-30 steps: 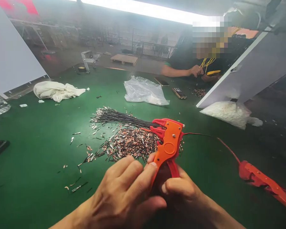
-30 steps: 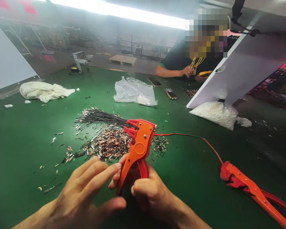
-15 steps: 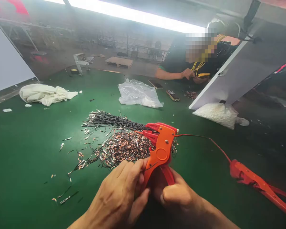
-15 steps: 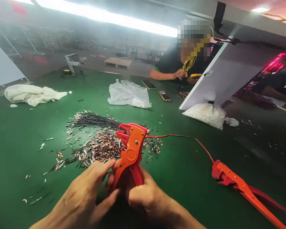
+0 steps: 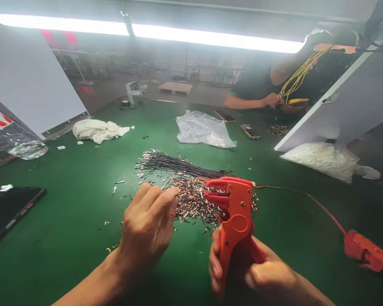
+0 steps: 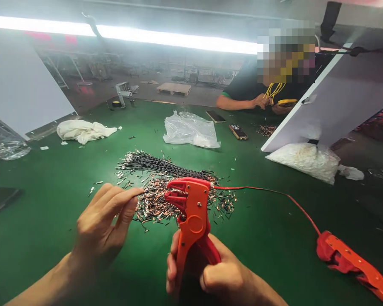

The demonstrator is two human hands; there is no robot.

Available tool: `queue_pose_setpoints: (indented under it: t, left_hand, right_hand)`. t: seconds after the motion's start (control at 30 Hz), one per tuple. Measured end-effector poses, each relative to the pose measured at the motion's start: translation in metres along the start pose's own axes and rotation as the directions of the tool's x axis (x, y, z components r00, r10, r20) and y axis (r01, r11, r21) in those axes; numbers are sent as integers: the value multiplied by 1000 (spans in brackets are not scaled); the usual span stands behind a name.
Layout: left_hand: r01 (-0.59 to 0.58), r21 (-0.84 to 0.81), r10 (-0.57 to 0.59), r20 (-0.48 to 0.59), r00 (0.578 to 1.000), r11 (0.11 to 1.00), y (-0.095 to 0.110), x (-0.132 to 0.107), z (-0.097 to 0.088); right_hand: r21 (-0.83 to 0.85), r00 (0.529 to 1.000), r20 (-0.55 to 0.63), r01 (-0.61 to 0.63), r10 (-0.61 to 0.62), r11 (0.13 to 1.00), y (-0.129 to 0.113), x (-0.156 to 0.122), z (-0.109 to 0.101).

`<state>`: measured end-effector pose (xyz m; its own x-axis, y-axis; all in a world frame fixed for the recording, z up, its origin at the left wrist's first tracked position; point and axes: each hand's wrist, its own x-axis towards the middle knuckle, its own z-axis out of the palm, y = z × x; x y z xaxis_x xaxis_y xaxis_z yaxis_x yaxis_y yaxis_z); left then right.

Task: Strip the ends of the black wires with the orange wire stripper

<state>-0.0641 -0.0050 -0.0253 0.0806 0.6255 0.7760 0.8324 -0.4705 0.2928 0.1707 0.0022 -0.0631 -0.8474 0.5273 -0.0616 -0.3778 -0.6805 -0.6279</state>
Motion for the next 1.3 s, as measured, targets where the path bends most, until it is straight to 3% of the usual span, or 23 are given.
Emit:
queue_pose_setpoints:
  t: [0.4, 0.8, 0.97, 1.3]
  left_hand:
    - [-86, 37, 81, 114, 990, 996, -1, -3, 5]
    - [-161, 148, 153, 64, 986, 976, -7, -2, 0]
    - [-178, 138, 171, 62, 983, 974, -7, -2, -1]
    - [-202, 181, 192, 70, 979, 963, -6, 0, -2]
  right_hand:
    - [42, 993, 7, -119, 119, 992, 5, -3, -2]
    - [-130, 993, 2, -115, 116, 985, 0, -3, -1]
    - [-119, 994, -48, -100, 95, 988, 1, -4, 5]
    - [-118, 997, 31, -65, 69, 991, 2, 0, 7]
